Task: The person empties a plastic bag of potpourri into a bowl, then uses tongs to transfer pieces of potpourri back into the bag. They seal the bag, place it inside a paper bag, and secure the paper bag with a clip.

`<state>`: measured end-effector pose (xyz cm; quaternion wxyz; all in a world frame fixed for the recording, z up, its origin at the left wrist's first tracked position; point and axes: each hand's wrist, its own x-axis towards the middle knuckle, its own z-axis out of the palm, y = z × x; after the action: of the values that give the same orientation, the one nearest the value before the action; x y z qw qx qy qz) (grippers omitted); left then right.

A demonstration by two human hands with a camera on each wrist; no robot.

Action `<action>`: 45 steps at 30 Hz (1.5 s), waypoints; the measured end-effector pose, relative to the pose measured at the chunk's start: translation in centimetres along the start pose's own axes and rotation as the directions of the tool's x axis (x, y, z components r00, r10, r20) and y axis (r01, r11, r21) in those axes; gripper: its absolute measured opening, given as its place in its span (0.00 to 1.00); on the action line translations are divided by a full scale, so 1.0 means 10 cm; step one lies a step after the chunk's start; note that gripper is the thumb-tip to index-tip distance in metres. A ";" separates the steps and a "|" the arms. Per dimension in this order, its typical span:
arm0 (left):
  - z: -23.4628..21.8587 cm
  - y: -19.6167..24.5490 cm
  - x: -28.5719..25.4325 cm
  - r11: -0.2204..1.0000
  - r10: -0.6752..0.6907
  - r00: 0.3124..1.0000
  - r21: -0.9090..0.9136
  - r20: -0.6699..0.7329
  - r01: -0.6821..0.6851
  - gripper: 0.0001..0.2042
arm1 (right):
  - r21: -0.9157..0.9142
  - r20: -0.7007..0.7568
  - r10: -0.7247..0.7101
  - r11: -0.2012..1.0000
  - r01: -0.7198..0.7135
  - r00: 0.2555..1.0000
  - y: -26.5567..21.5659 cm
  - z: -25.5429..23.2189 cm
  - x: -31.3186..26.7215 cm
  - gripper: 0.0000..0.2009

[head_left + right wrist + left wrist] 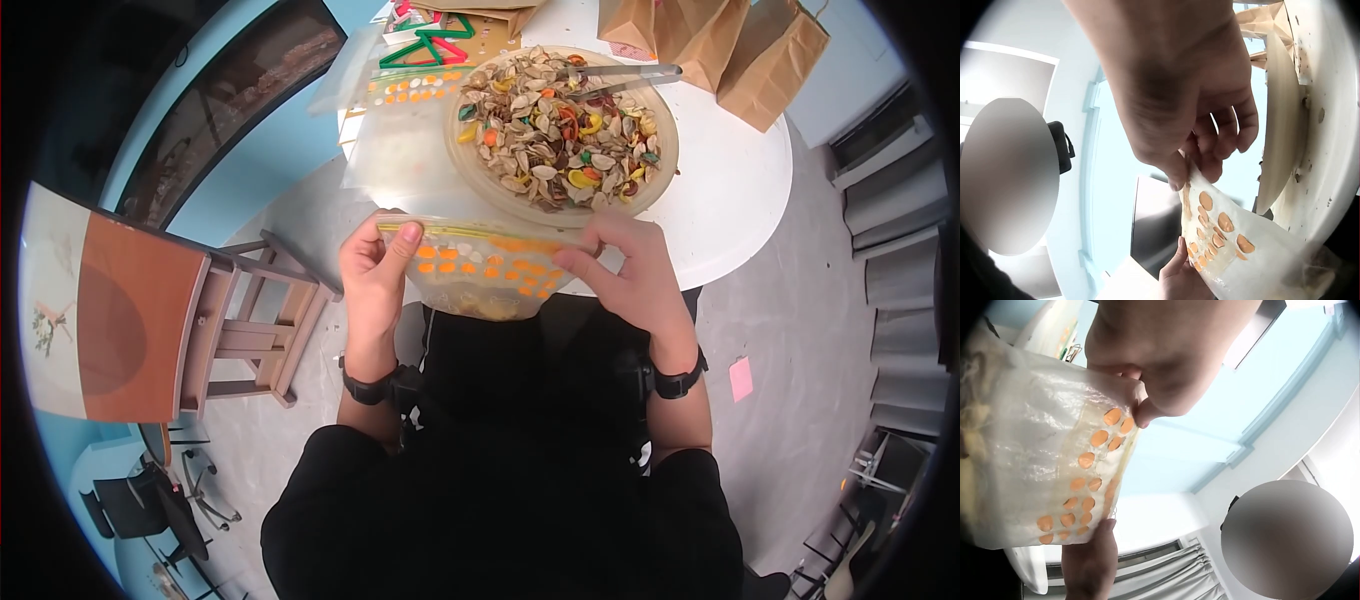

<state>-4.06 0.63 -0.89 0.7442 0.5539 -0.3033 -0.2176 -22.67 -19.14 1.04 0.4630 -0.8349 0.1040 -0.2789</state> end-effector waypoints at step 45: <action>0.21 0.08 -0.10 0.970 0.007 0.964 0.232 0.267 -0.072 0.06 | -0.170 0.087 -0.270 0.944 0.281 0.959 -0.31 0.29 0.16 0.13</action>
<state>-6.24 0.06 0.06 0.6290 0.5994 -0.4349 -0.2363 -19.96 -16.05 2.97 0.3448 -0.8881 -0.0035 -0.3039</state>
